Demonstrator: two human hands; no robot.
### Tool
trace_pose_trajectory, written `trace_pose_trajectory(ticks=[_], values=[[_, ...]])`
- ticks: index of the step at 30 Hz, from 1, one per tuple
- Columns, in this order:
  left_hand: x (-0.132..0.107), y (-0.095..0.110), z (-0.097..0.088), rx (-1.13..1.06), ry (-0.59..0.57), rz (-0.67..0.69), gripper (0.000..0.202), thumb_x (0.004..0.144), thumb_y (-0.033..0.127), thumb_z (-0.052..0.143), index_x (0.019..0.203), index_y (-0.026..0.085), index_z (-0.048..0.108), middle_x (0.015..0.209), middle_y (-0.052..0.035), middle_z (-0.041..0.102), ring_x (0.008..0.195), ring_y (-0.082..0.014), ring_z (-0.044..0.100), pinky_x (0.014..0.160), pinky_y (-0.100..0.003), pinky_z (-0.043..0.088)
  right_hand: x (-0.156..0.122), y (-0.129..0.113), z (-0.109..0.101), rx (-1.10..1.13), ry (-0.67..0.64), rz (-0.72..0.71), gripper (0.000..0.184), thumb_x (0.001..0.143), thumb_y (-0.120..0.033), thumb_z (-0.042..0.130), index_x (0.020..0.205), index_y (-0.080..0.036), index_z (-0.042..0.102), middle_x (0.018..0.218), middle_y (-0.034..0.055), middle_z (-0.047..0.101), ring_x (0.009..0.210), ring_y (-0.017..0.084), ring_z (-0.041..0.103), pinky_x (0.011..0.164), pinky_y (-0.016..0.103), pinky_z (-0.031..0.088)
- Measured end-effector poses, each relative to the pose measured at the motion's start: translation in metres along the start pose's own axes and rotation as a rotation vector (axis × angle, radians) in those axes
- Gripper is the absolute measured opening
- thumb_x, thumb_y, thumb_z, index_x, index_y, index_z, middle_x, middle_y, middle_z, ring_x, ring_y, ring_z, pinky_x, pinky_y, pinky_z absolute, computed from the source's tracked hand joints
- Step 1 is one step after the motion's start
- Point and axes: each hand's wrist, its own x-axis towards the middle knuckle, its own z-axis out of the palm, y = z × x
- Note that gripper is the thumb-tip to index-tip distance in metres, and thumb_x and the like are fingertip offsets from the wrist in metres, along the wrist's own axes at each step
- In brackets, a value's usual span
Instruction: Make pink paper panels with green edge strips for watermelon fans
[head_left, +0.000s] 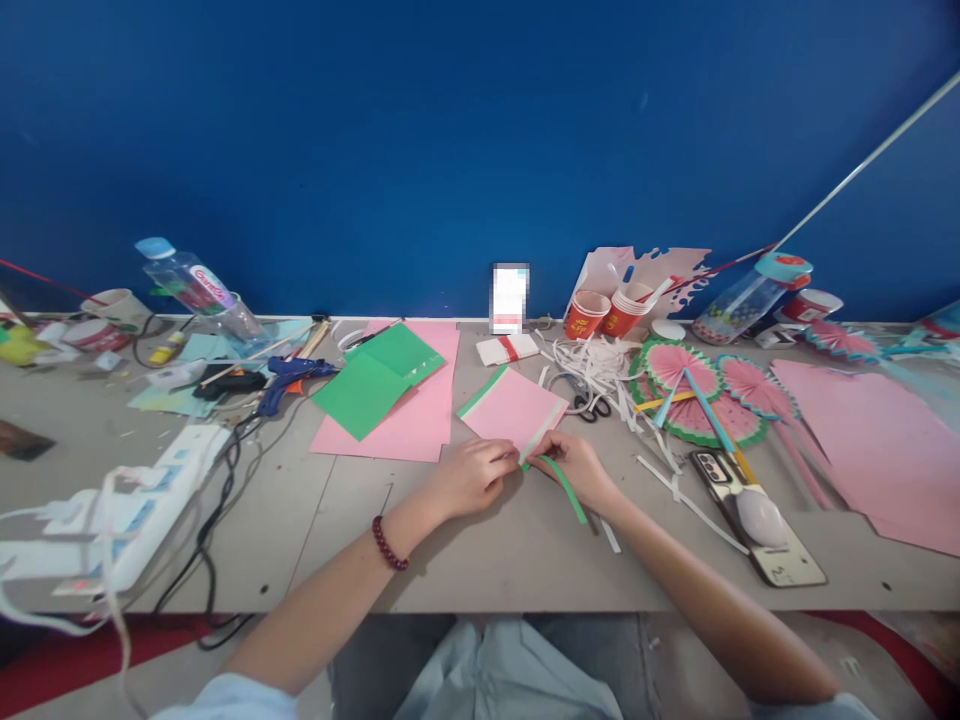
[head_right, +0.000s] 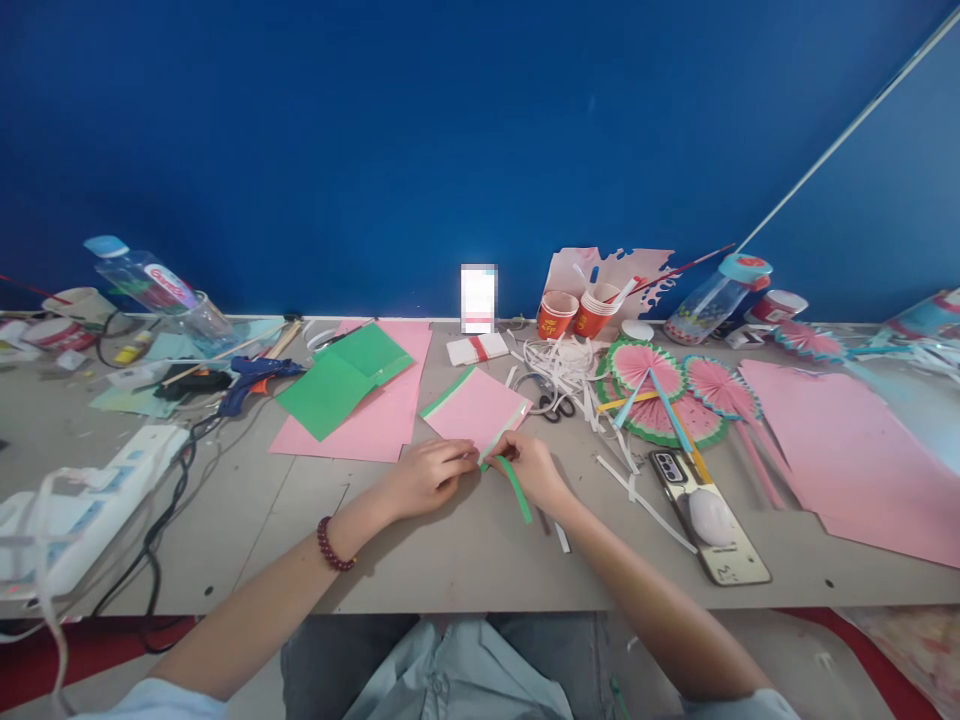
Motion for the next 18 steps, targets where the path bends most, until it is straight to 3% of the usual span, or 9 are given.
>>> trace_pose_trajectory(ticks=[18], values=[[0.0008, 0.0029, -0.0042, 0.001, -0.022, -0.013, 0.032, 0.083, 0.008, 0.046, 0.107, 0.019, 0.063, 0.120, -0.0066, 0.063, 0.115, -0.0195, 0.057, 0.098, -0.034, 0.046, -0.0002, 0.0005, 0.0009, -0.011, -0.005, 0.005, 0.030, 0.068, -0.046, 0.070, 0.065, -0.018, 0.059, 0.062, 0.0010, 0.062, 0.058, 0.015, 0.055, 0.055, 0.025, 0.041]])
